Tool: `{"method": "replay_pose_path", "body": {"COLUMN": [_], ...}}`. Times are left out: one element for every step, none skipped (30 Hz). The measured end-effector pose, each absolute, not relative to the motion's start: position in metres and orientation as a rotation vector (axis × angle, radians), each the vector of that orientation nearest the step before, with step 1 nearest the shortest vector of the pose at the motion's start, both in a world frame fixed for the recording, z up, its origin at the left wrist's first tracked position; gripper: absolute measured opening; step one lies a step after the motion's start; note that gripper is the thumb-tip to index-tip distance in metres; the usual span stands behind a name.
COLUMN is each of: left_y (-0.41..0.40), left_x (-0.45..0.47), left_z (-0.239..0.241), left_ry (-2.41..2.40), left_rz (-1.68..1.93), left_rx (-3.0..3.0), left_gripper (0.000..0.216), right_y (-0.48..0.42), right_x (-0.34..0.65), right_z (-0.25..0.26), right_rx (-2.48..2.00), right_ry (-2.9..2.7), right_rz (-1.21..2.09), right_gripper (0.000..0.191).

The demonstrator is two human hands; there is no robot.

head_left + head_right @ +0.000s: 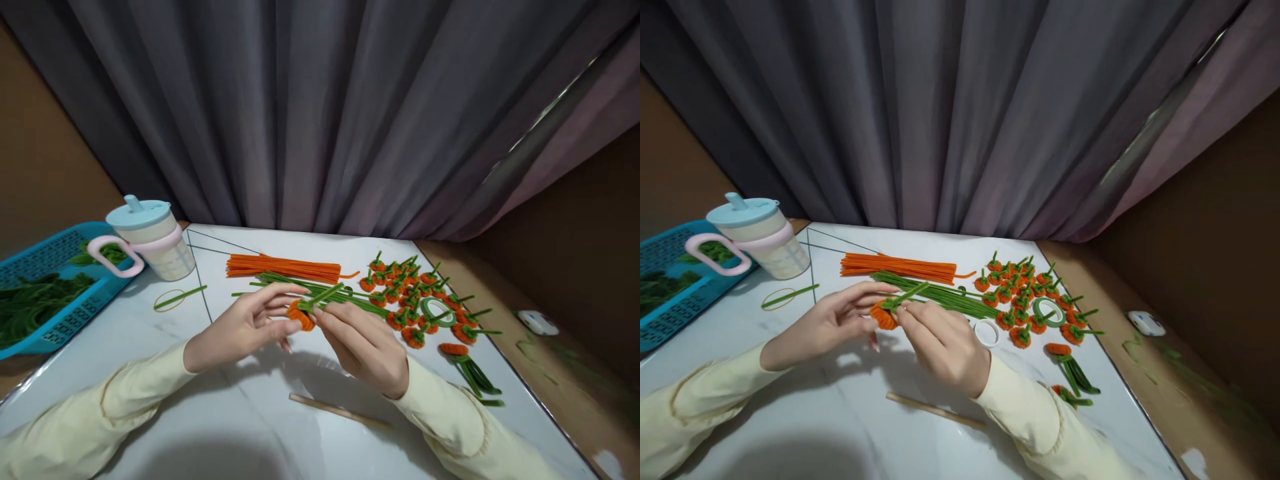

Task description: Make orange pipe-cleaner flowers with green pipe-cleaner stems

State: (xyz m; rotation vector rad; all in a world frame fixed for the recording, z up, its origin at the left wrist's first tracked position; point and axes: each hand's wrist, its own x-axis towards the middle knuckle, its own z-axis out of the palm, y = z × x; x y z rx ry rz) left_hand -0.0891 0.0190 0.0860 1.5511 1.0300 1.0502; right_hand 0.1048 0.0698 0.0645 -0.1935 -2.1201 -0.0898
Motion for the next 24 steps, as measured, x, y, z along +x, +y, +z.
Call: {"method": "replay_pose_path", "body": {"left_y": [0.019,0.018,0.017,0.016,0.015,0.014,0.013,0.013,0.012,0.011,0.011,0.01,0.01,0.009,0.009,0.008,0.007,0.006,0.005,0.004,0.004,0.003,0.003,0.003], "left_x": [-0.089,-0.09,-0.09,-0.091,-0.092,-0.093,-0.094,-0.095,-0.096,-0.098,-0.099,-0.101,-0.102,-0.103,-0.104,-0.105,-0.106,-0.105,-0.105,-0.104,-0.103,-0.102,-0.101,-0.101], "left_z": [0.086,0.085,0.084,0.082,0.08,0.077,0.074,0.072,0.069,0.067,0.064,0.063,0.061,0.06,0.059,0.059,0.059,0.059,0.06,0.062,0.063,0.064,0.065,0.065], "left_ry": [1.046,1.087,1.139,1.19,1.226,1.24,1.242,1.237,1.236,1.242,1.242,1.237,1.227,1.217,1.222,1.238,1.26,1.278,1.286,1.283,1.276,1.268,1.261,1.255], "left_rz": [1.052,1.073,1.111,1.156,1.202,1.236,1.252,1.254,1.244,1.224,1.197,1.161,1.11,1.045,0.975,0.904,0.839,0.782,0.739,0.712,0.696,0.688,0.685,0.682], "left_rx": [1.616,1.703,1.822,1.966,2.123,2.284,2.435,2.571,2.694,2.803,2.897,2.968,3.011,3.033,3.037,3.039,3.05,3.075,3.112,3.155,3.192,3.219,3.235,3.239], "left_gripper": [0.033,0.03,0.026,0.023,0.021,0.021,0.022,0.024,0.025,0.026,0.026,0.026,0.026,0.026,0.027,0.029,0.031,0.033,0.034,0.034,0.034,0.034,0.034,0.033], "right_y": [0.07,0.07,0.07,0.07,0.07,0.069,0.068,0.067,0.066,0.065,0.064,0.064,0.063,0.062,0.061,0.06,0.059,0.057,0.056,0.055,0.054,0.053,0.053,0.053], "right_x": [0.104,0.104,0.103,0.103,0.103,0.103,0.104,0.104,0.104,0.105,0.105,0.106,0.106,0.106,0.106,0.106,0.107,0.107,0.107,0.107,0.107,0.107,0.106,0.106], "right_z": [0.064,0.065,0.065,0.067,0.068,0.071,0.073,0.075,0.077,0.079,0.081,0.082,0.083,0.083,0.084,0.084,0.084,0.084,0.084,0.085,0.086,0.087,0.087,0.087], "right_rx": [-0.183,-0.178,-0.179,-0.188,-0.202,-0.212,-0.215,-0.208,-0.193,-0.172,-0.148,-0.126,-0.111,-0.102,-0.102,-0.112,-0.131,-0.155,-0.181,-0.206,-0.228,-0.24,-0.245,-0.247], "right_ry": [-2.136,-2.154,-2.169,-2.18,-2.194,-2.217,-2.25,-2.295,-2.345,-2.394,-2.44,-2.482,-2.521,-2.558,-2.593,-2.631,-2.668,-2.703,-2.736,-2.766,-2.791,-2.813,-2.828,-2.837], "right_rz": [-0.091,-0.096,-0.105,-0.124,-0.156,-0.204,-0.263,-0.325,-0.383,-0.43,-0.466,-0.497,-0.521,-0.542,-0.555,-0.561,-0.563,-0.563,-0.56,-0.555,-0.547,-0.535,-0.518,-0.496], "right_gripper": [0.019,0.018,0.016,0.014,0.012,0.011,0.01,0.011,0.015,0.019,0.023,0.026,0.028,0.029,0.029,0.029,0.03,0.03,0.03,0.029,0.028,0.027,0.025,0.024]}}
